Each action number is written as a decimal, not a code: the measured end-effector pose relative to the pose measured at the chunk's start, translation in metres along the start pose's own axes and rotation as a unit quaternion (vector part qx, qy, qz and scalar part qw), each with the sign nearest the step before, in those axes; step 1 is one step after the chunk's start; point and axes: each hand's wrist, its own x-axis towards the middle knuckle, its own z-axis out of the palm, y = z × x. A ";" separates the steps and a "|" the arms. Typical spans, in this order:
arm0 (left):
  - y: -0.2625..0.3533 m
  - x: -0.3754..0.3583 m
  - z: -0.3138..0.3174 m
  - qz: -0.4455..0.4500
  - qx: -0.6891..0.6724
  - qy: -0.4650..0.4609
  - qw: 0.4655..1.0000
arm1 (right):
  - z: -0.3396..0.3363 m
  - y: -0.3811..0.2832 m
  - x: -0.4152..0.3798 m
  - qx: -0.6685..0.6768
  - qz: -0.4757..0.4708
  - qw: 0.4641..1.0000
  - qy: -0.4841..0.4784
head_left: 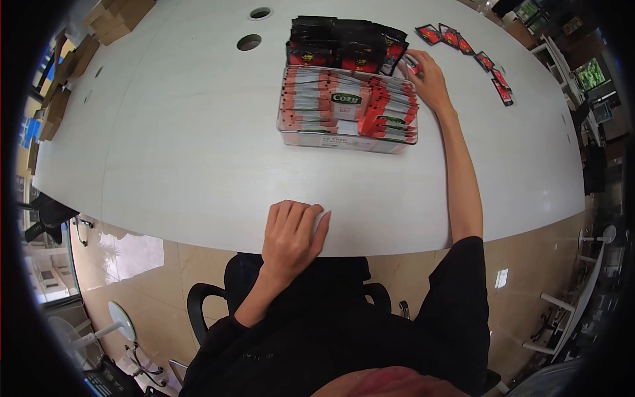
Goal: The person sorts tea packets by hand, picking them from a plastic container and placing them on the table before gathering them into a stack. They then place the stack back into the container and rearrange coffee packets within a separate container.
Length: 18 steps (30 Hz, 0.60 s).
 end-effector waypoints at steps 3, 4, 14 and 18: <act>0.000 -0.002 0.002 0.003 -0.009 0.004 1.000 | -0.006 -0.011 -0.015 0.032 -0.037 0.999 0.015; -0.001 -0.002 0.001 0.007 -0.014 -0.007 1.000 | -0.009 -0.015 -0.021 0.031 -0.072 0.997 0.023; -0.010 -0.011 0.015 0.029 0.020 -0.012 0.999 | -0.015 -0.009 -0.082 0.285 0.162 0.934 0.144; -0.013 -0.011 0.017 0.028 0.025 -0.003 0.999 | -0.011 -0.009 -0.078 0.336 0.227 0.900 0.160</act>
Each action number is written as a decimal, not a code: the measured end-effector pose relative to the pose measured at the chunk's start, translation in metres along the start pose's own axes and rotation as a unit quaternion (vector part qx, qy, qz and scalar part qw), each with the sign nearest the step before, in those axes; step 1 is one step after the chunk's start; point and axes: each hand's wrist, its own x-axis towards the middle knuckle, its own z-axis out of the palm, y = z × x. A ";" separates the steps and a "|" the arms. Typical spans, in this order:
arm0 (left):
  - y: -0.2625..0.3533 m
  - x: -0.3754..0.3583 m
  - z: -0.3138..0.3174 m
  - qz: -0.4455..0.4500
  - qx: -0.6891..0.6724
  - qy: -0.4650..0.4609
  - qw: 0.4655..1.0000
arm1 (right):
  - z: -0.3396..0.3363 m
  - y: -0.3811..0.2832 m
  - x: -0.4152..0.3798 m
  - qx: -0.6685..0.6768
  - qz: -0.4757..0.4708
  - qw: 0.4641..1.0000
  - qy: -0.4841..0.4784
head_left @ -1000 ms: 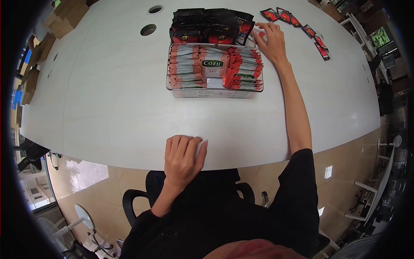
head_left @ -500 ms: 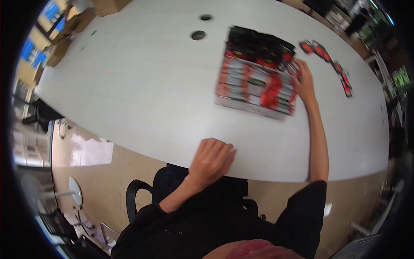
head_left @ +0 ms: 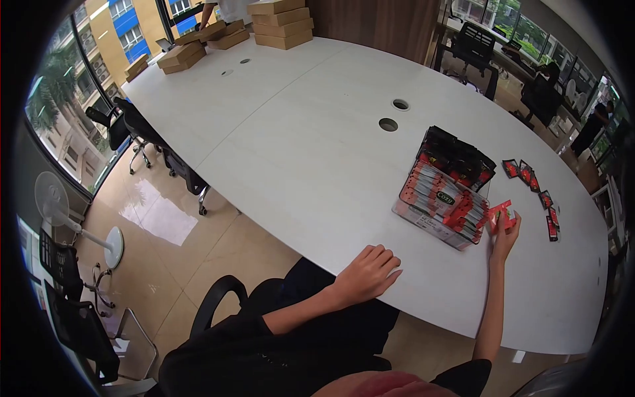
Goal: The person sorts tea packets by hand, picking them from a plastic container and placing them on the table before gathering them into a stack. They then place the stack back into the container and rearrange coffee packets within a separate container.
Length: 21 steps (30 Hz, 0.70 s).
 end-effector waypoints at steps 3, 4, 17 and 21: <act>-0.001 -0.001 0.000 0.001 0.001 0.003 1.000 | -0.001 0.008 0.004 0.006 0.009 1.000 0.011; -0.001 -0.001 0.000 0.003 0.002 0.006 1.000 | -0.001 0.006 0.004 -0.001 0.015 1.000 0.009; -0.003 -0.001 0.000 -0.018 -0.023 0.020 0.999 | 0.001 -0.042 -0.017 0.130 0.052 0.990 0.010; -0.004 0.002 -0.005 -0.035 -0.053 0.011 0.998 | 0.030 -0.059 -0.049 0.196 -0.103 0.975 -0.024</act>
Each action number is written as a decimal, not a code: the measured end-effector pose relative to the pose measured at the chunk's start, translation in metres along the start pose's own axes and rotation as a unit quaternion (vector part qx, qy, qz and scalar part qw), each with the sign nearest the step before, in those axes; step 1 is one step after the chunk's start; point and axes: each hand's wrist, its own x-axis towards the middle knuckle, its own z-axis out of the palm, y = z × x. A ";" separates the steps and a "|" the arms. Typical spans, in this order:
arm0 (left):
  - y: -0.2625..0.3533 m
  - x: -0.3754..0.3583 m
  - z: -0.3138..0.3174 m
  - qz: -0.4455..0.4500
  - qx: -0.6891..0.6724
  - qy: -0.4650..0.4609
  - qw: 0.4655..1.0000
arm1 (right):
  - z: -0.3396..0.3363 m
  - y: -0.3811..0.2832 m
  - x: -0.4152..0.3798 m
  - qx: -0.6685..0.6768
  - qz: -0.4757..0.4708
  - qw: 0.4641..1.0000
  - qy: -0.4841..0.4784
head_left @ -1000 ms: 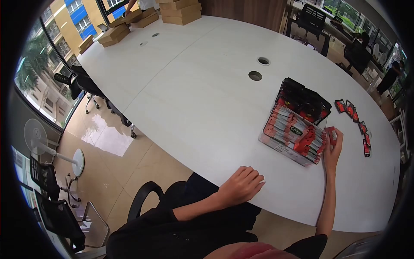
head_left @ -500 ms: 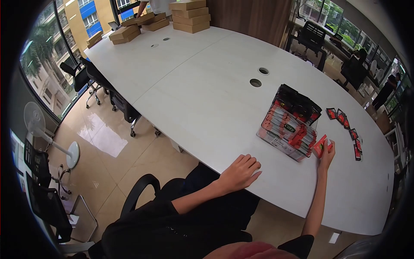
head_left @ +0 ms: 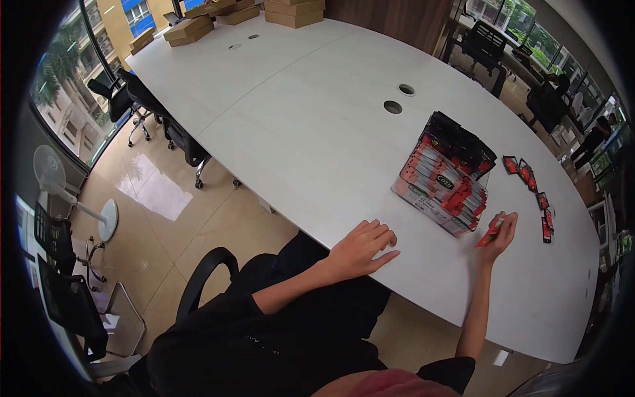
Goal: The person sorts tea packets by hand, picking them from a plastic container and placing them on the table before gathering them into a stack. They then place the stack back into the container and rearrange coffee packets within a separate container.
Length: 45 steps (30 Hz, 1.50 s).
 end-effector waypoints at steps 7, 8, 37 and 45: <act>0.008 0.017 -0.021 -0.091 -0.203 -0.131 0.966 | 0.066 -0.032 -0.063 -0.154 -0.368 0.850 -0.345; 0.009 0.019 -0.023 -0.077 -0.178 -0.136 0.971 | 0.067 -0.034 -0.069 -0.165 -0.381 0.840 -0.349; 0.006 0.014 -0.022 -0.138 -0.153 -0.084 0.975 | 0.042 -0.065 -0.016 -0.499 -0.298 0.745 -0.327; 0.007 0.013 -0.021 -0.136 -0.154 -0.080 0.975 | 0.062 -0.068 -0.024 -0.526 -0.303 0.731 -0.312</act>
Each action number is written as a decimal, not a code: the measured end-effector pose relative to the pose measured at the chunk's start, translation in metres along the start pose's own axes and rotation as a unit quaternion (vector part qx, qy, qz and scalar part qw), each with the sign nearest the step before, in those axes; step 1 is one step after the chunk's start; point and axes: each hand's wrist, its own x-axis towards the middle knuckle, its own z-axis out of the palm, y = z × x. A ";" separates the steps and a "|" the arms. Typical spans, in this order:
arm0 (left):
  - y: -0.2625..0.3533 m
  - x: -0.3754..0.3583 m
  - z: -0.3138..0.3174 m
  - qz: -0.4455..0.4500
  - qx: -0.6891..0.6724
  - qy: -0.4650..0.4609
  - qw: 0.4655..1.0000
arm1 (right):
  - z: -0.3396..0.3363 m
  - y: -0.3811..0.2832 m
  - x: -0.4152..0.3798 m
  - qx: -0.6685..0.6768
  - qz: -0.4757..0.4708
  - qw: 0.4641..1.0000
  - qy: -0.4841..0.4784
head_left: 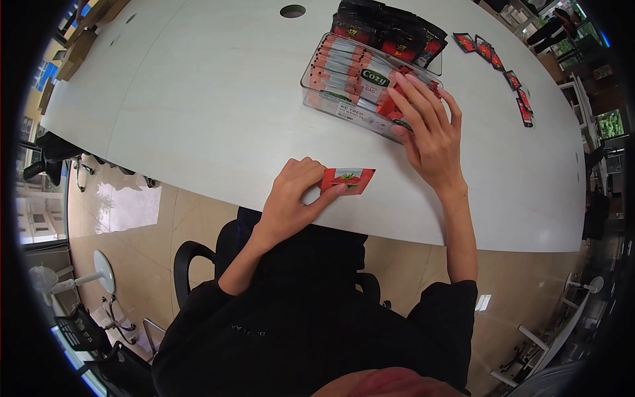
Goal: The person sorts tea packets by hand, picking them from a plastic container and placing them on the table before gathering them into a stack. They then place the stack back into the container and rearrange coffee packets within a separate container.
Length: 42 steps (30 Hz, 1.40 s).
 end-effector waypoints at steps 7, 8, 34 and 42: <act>0.000 0.000 -0.001 0.013 -0.006 0.005 1.000 | 0.010 -0.001 -0.001 -0.031 0.001 0.997 -0.072; -0.001 0.000 -0.001 0.013 -0.007 0.006 1.000 | 0.010 -0.002 0.000 -0.031 0.001 0.997 -0.072; 0.003 -0.001 -0.002 -0.018 -0.112 -0.053 0.992 | 0.026 -0.037 -0.014 0.311 -0.104 0.944 0.043; 0.000 0.000 -0.010 0.023 -0.167 -0.005 0.986 | 0.022 -0.038 -0.019 0.369 0.028 0.928 -0.042</act>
